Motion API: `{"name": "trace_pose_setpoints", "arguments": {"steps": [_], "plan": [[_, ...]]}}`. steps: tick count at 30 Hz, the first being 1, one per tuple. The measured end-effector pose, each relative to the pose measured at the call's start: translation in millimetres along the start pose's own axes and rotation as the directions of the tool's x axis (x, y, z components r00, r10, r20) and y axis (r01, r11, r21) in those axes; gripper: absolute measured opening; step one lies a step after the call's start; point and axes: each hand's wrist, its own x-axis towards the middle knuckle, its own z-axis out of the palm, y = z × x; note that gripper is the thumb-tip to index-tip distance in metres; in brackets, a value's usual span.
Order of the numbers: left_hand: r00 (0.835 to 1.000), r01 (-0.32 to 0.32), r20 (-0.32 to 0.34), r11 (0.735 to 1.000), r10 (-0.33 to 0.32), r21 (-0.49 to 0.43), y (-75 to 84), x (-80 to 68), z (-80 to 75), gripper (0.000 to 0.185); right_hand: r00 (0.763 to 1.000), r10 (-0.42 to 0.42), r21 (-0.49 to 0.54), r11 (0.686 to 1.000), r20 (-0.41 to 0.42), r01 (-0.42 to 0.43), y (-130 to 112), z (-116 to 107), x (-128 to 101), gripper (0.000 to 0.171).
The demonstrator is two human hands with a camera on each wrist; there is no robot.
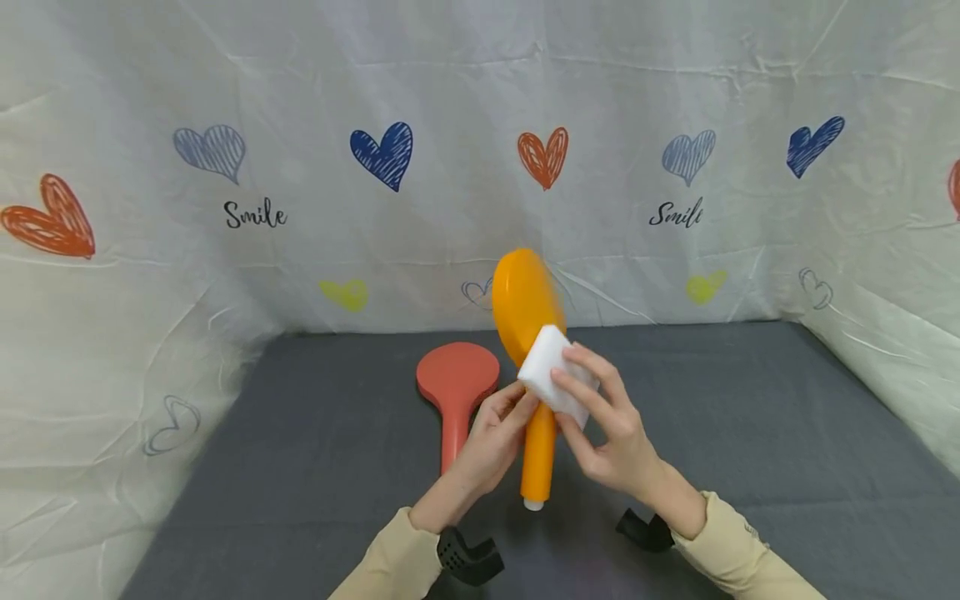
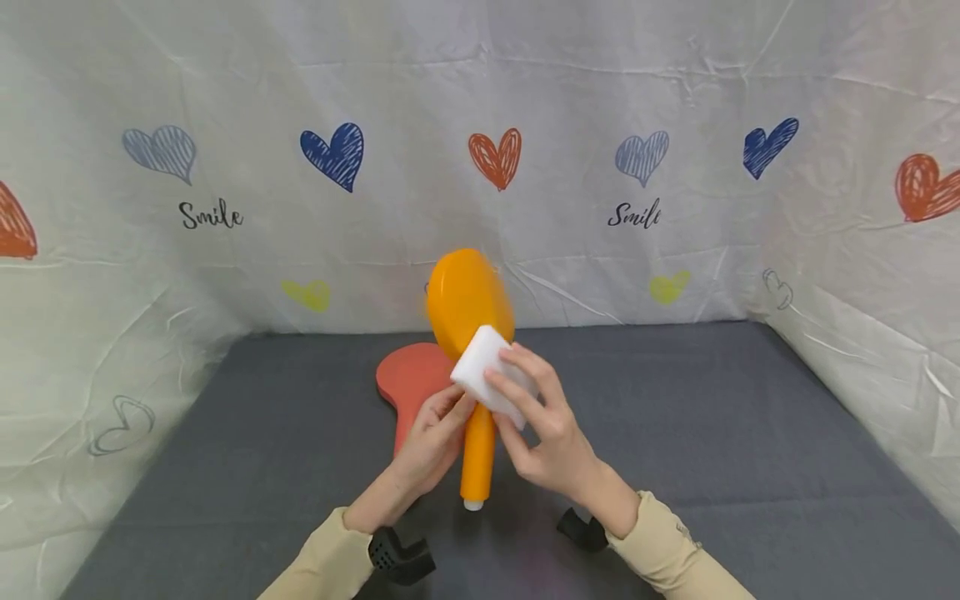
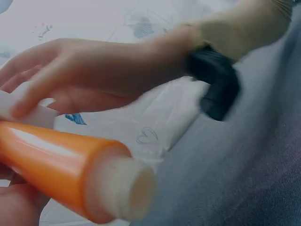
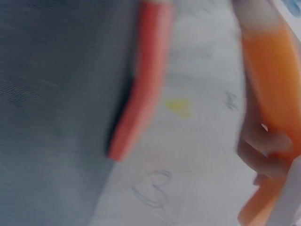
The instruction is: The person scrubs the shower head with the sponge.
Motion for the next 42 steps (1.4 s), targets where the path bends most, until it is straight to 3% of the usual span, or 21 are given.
{"name": "trace_pose_setpoints", "arguments": {"steps": [3, 6, 9, 12, 17, 21, 24, 26, 29, 35, 38, 42], "plan": [[0.999, -0.010, 0.052, 1.000, 0.009, 0.020, -0.4, 0.3, 2.2, 0.033, 0.997, 0.055, 0.004, 0.998, -0.049, -0.055, 0, -4, 14, 0.032], [0.999, -0.021, 0.044, 1.000, 0.020, 0.019, 1.8, 0.7, 2.6, 0.032, 0.999, 0.042, 0.014, 0.999, -0.026, -0.042, -2, -3, 8, 0.031], [1.000, -0.004, -0.021, 1.000, 0.004, -0.015, 4.5, 0.9, 0.0, 0.030, 0.998, -0.020, 0.029, 0.999, 0.061, 0.019, -6, 2, -13, 0.030], [0.997, 0.003, -0.075, 0.998, -0.007, -0.056, 6.5, 1.4, -4.2, 0.026, 0.980, -0.095, 0.056, 0.995, 0.178, 0.087, -14, 6, -34, 0.028], [0.998, -0.004, -0.065, 0.996, -0.002, -0.093, 6.1, 3.2, -8.4, 0.025, 0.938, -0.192, 0.074, 0.981, 0.289, 0.178, -17, 4, -48, 0.028], [1.000, -0.005, -0.018, 0.995, 0.004, -0.104, 3.8, 2.7, -7.1, 0.025, 0.963, -0.168, 0.035, 0.986, 0.209, 0.164, -4, 1, -36, 0.027], [1.000, 0.010, 0.024, 0.993, -0.007, -0.117, 2.5, 2.1, -4.2, 0.026, 0.994, -0.068, -0.006, 0.998, 0.091, 0.069, 8, 1, -22, 0.029], [0.999, 0.026, 0.039, 0.992, -0.021, -0.124, 2.6, 2.0, -2.3, 0.028, 1.000, -0.001, -0.019, 1.000, 0.028, 0.001, 14, 1, -14, 0.031], [0.999, 0.039, 0.031, 0.994, -0.036, -0.103, 4.4, 1.5, -1.0, 0.028, 0.999, 0.047, 0.000, 0.999, 0.008, -0.047, 15, 4, -10, 0.034], [0.998, 0.042, -0.042, 0.988, -0.049, -0.149, 10.5, 0.5, -5.6, 0.031, 0.988, -0.059, 0.053, 0.997, 0.140, 0.052, -8, 11, -32, 0.029], [0.996, 0.051, -0.064, 0.983, -0.064, -0.177, 12.3, 1.7, -7.5, 0.031, 0.959, -0.144, 0.057, 0.989, 0.242, 0.134, -20, 11, -45, 0.029], [0.995, 0.058, -0.074, 0.990, -0.068, -0.129, 11.8, 2.9, -7.7, 0.026, 0.924, -0.205, 0.035, 0.978, 0.322, 0.204, -23, 9, -52, 0.032]]}}
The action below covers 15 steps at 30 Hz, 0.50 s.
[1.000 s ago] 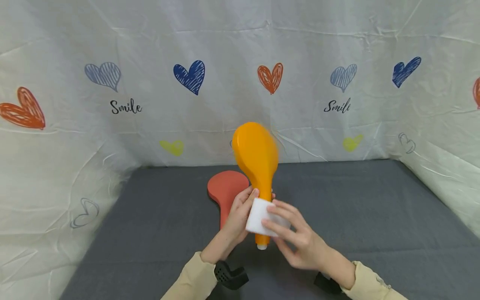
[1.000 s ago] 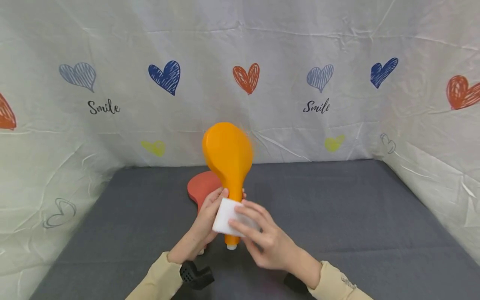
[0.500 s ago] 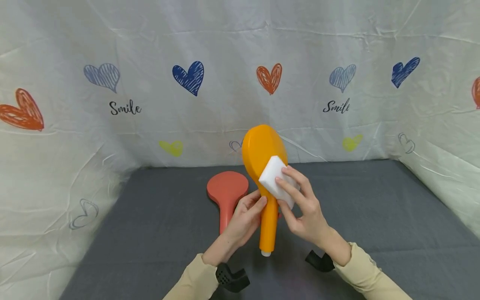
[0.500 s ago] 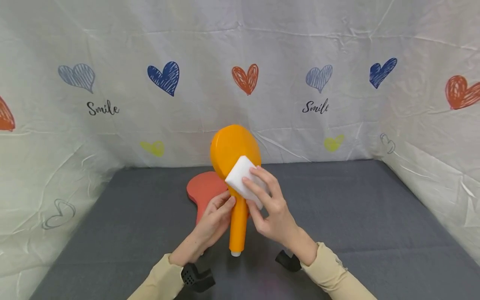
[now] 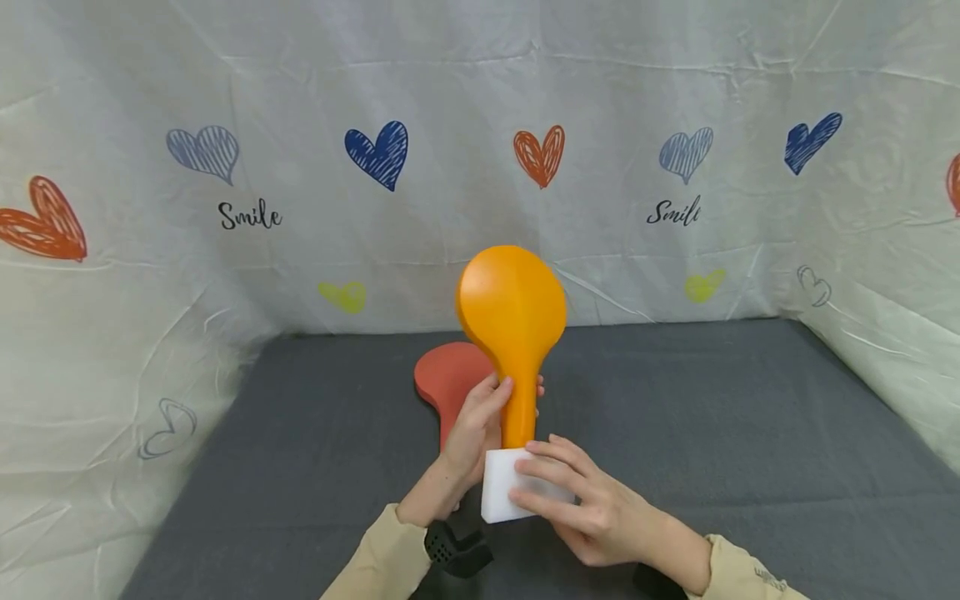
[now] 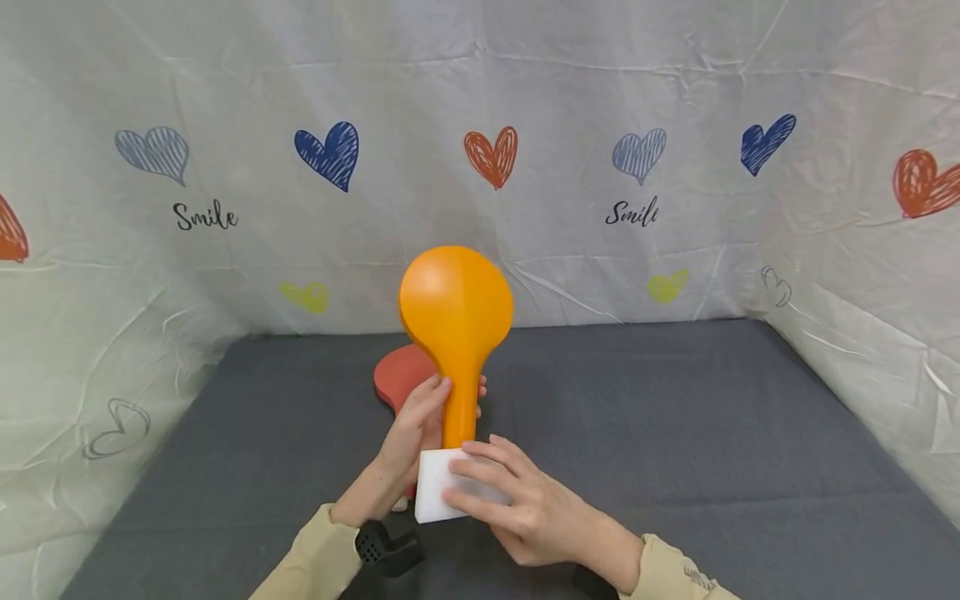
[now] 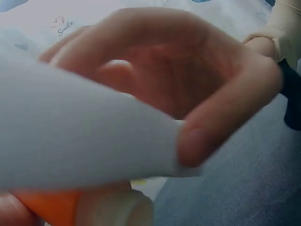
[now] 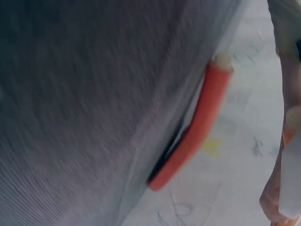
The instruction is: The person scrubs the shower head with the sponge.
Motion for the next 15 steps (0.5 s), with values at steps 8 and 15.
{"name": "trace_pose_setpoints", "arguments": {"steps": [8, 15], "plan": [[0.996, -0.002, 0.086, 1.000, 0.000, 0.021, -3.0, -4.9, 2.1, 0.024, 0.968, 0.106, -0.026, 0.993, -0.228, -0.115, 29, -9, 23, 0.029], [0.999, -0.005, 0.054, 1.000, 0.004, 0.021, -1.9, -4.6, 4.2, 0.023, 0.949, 0.188, 0.022, 0.982, -0.252, -0.189, 29, -9, 28, 0.030]]}}
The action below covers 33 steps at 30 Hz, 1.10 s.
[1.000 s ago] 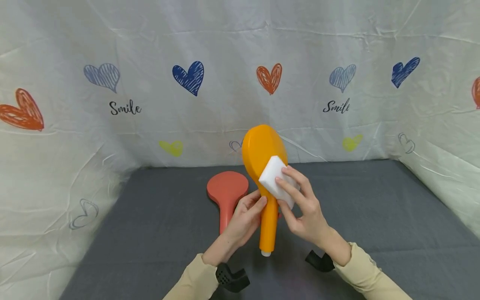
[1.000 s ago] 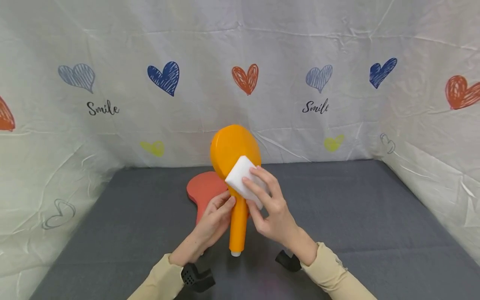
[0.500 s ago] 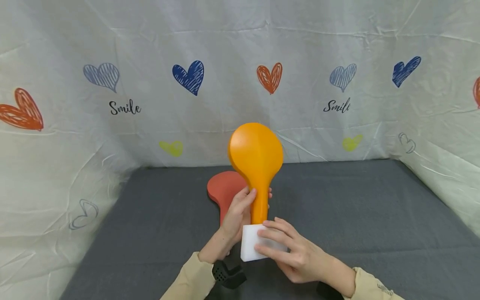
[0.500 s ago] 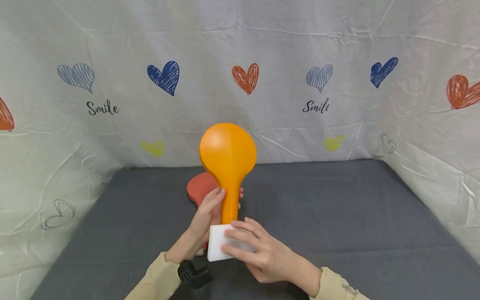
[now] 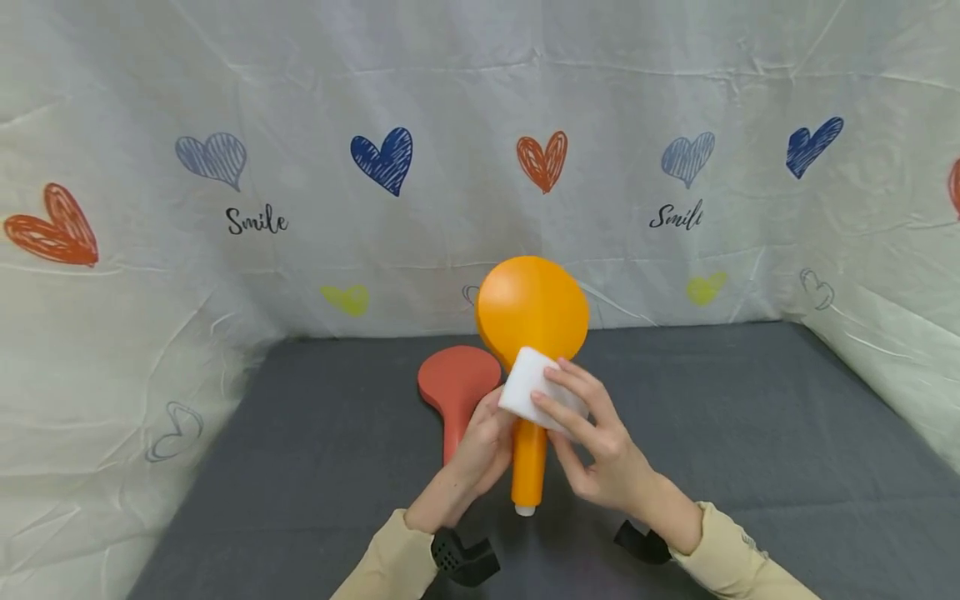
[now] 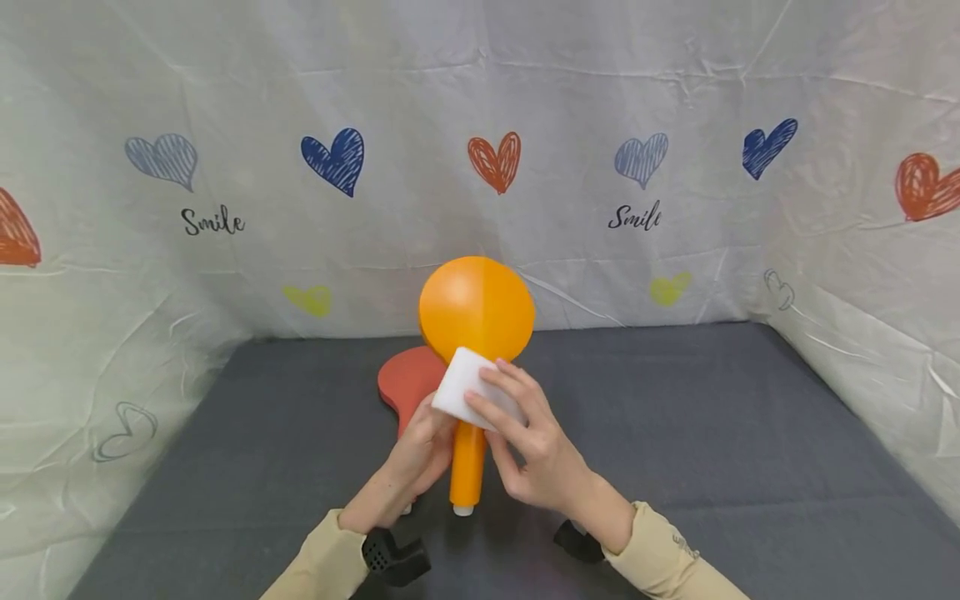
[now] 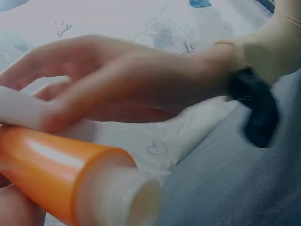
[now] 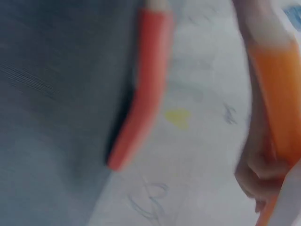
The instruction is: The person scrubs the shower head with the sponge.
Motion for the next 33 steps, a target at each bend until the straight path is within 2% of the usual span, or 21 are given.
{"name": "trace_pose_setpoints", "arguments": {"steps": [3, 6, 9, 13, 16, 20, 23, 26, 30, 33], "plan": [[1.000, 0.000, -0.025, 1.000, -0.001, -0.009, 1.4, 0.8, -2.7, 0.021, 0.995, -0.071, 0.026, 0.997, 0.070, 0.070, -14, 4, -15, 0.028], [0.999, 0.023, -0.045, 0.999, -0.025, -0.043, 2.8, 2.2, -3.9, 0.023, 0.976, -0.142, 0.022, 0.990, 0.163, 0.140, -24, 5, -28, 0.029], [0.999, 0.030, -0.041, 0.998, -0.033, -0.050, 2.2, 2.9, -3.0, 0.023, 0.962, -0.177, 0.004, 0.984, 0.210, 0.180, -25, 2, -30, 0.030], [0.999, 0.018, -0.029, 0.999, -0.019, -0.038, -1.1, 2.0, 0.1, 0.019, 0.978, -0.156, -0.040, 0.986, 0.137, 0.163, -12, -2, -19, 0.028], [0.999, 0.019, -0.044, 0.999, -0.021, -0.033, -3.7, 1.5, 2.7, 0.019, 0.996, -0.081, -0.072, 0.994, 0.041, 0.084, 1, -5, -6, 0.028], [0.997, 0.044, -0.060, 0.999, -0.045, -0.022, -5.7, 2.3, 4.6, 0.022, 0.999, 0.032, -0.086, 0.996, -0.026, -0.034, 10, -6, 0, 0.031], [0.996, 0.026, -0.087, 1.000, -0.026, -0.007, -5.1, 2.9, 2.7, 0.022, 0.998, 0.059, -0.061, 0.996, -0.013, -0.059, 3, -2, -8, 0.032], [0.994, -0.018, -0.109, 1.000, 0.017, -0.005, -3.4, 3.6, -1.3, 0.022, 0.999, 0.021, -0.020, 1.000, 0.034, -0.021, -11, 4, -22, 0.031], [0.994, -0.067, -0.086, 0.998, 0.065, -0.013, -3.0, 5.2, -6.1, 0.024, 0.994, -0.042, -0.011, 0.999, 0.096, 0.043, -24, 7, -34, 0.028], [0.995, -0.076, -0.069, 0.997, 0.077, 0.019, -4.3, 5.1, -6.5, 0.028, 0.995, -0.050, -0.026, 0.998, 0.083, 0.053, -19, 7, -32, 0.028]]}}
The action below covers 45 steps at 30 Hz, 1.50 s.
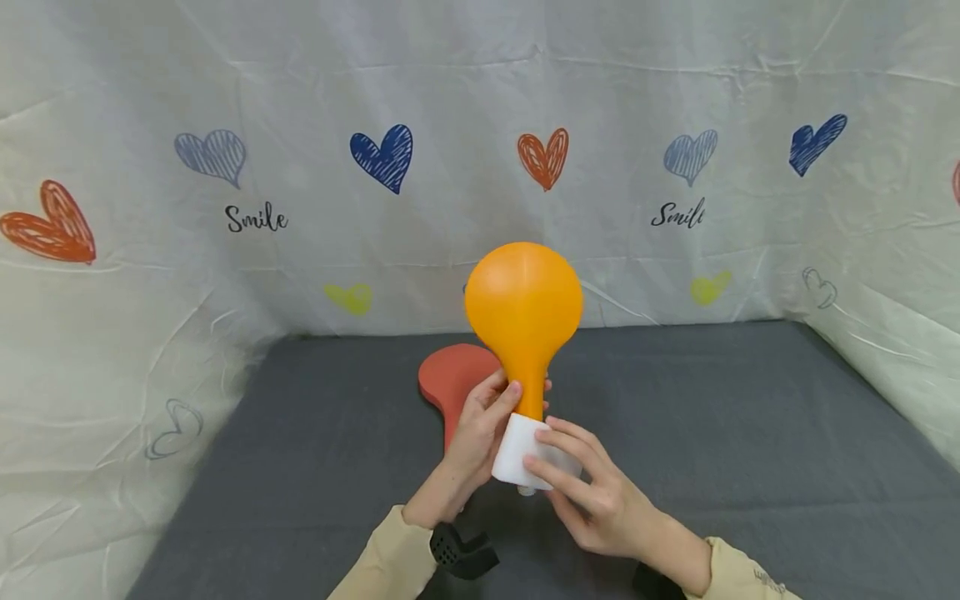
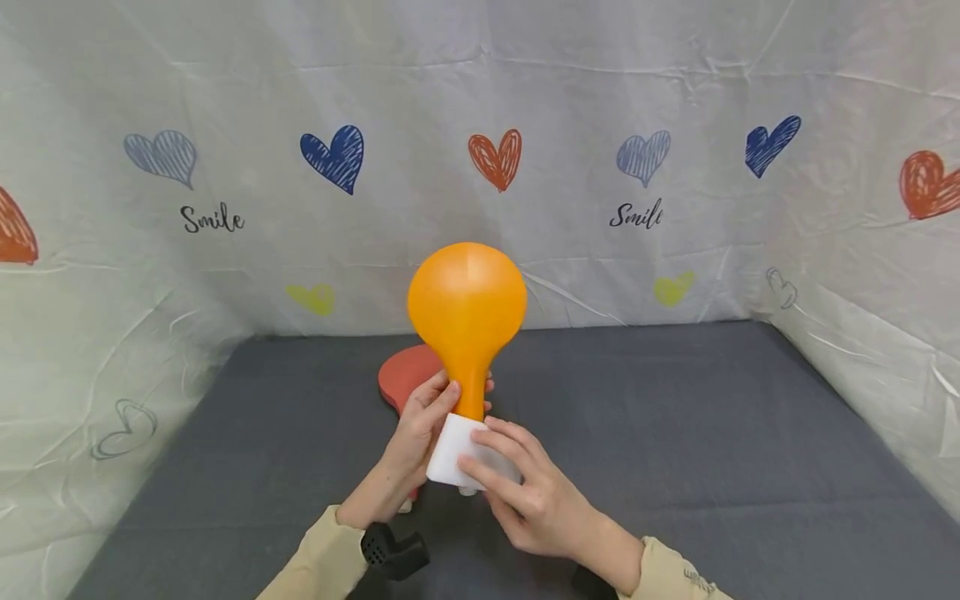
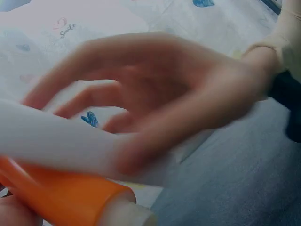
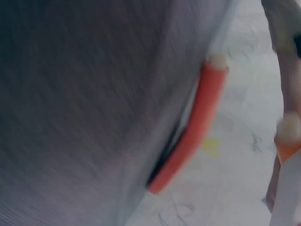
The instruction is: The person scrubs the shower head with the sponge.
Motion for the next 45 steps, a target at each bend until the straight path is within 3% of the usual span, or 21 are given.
{"name": "trace_pose_setpoints", "arguments": {"steps": [4, 9, 14, 18, 22, 28, 31, 35, 41, 45], "plan": [[0.999, 0.032, 0.020, 0.999, -0.033, 0.039, -1.9, -0.9, 4.6, 0.039, 0.993, 0.068, -0.062, 0.995, -0.097, -0.074, 17, -5, 14, 0.031], [0.997, 0.070, 0.030, 0.997, -0.071, 0.031, -2.3, -1.8, 9.0, 0.038, 0.963, 0.192, -0.141, 0.965, -0.188, -0.220, 33, -11, 27, 0.038], [0.999, 0.039, 0.000, 0.999, -0.039, 0.015, 4.4, -0.3, 8.3, 0.036, 0.956, 0.267, -0.018, 0.962, -0.124, -0.271, 17, -5, 14, 0.042], [0.999, 0.014, -0.047, 1.000, -0.013, 0.018, 9.9, 1.8, 5.2, 0.032, 0.971, 0.233, 0.083, 0.970, -0.053, -0.229, -5, 0, -4, 0.040], [0.999, 0.006, -0.040, 1.000, -0.006, 0.004, 10.9, 2.5, 3.8, 0.029, 0.976, 0.214, 0.115, 0.971, -0.033, -0.209, -11, 3, -8, 0.038], [0.999, 0.024, 0.041, 1.000, -0.024, 0.010, 2.7, -1.7, 7.6, 0.033, 0.937, 0.317, 0.074, 0.948, -0.146, -0.309, 10, -3, 14, 0.042], [0.998, 0.042, 0.038, 0.999, -0.042, -0.002, -1.8, -2.2, 10.4, 0.035, 0.922, 0.343, 0.044, 0.939, -0.179, -0.341, 19, -7, 23, 0.043], [0.998, 0.054, -0.027, 0.998, -0.054, 0.012, -0.9, -1.8, 10.5, 0.033, 0.931, 0.350, 0.096, 0.935, -0.100, -0.342, 15, -4, 13, 0.042], [0.987, 0.049, -0.152, 0.999, -0.045, 0.023, 5.3, 0.6, 7.7, 0.027, 0.957, 0.287, 0.146, 0.945, 0.049, -0.291, -13, -2, -8, 0.039], [0.985, 0.040, -0.171, 0.999, -0.035, 0.026, 4.3, 1.3, 7.7, 0.027, 0.950, 0.308, 0.184, 0.931, 0.062, -0.314, -21, -3, -10, 0.039]]}}
